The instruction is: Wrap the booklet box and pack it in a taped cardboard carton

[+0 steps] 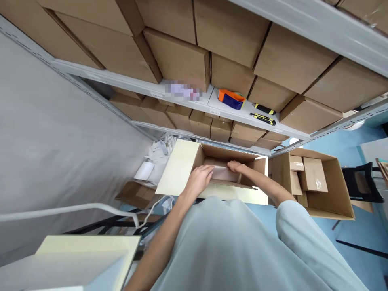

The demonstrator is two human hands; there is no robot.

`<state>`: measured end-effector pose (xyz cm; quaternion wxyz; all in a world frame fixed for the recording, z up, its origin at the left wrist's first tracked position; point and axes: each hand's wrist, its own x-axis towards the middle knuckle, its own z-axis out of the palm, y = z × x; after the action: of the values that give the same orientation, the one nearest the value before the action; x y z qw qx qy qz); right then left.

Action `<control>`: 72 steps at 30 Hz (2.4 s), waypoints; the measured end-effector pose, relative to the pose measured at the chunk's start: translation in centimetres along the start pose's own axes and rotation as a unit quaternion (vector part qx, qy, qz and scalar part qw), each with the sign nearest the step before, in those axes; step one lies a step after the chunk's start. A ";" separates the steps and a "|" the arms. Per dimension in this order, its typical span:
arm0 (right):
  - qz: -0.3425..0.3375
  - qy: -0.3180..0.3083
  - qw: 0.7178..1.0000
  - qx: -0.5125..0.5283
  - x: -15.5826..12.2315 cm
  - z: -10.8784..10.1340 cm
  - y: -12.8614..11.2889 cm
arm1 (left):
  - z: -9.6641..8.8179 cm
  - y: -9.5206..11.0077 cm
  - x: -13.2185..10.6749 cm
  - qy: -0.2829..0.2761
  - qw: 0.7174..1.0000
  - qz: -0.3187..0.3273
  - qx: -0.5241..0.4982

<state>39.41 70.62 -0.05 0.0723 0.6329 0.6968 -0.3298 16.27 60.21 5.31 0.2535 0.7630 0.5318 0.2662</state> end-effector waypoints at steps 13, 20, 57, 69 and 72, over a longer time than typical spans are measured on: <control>-0.142 0.102 0.983 -0.062 -10.6 -7.2 2.8 | -0.6 2.2 -2.4 0.162 0.977 -0.120 0.066; -0.036 0.341 0.938 -0.051 -16.4 -8.0 7.1 | 0.3 2.4 -3.7 0.160 0.976 -0.133 0.069; -0.034 0.244 0.927 0.283 -10.3 -4.0 11.7 | 2.2 -3.5 4.4 0.151 0.984 -0.045 0.084; 0.027 0.207 0.912 0.352 -12.0 -1.2 10.6 | 2.3 -7.1 5.4 -0.003 0.993 -0.069 -0.090; 0.074 0.188 0.933 0.298 -11.8 -1.9 10.1 | 1.1 -7.9 5.6 -0.067 0.988 -0.078 -0.117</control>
<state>51.59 61.64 3.84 -0.2277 0.7258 0.5183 -0.3907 13.29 67.78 -0.04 0.3959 0.7005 0.5363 0.2546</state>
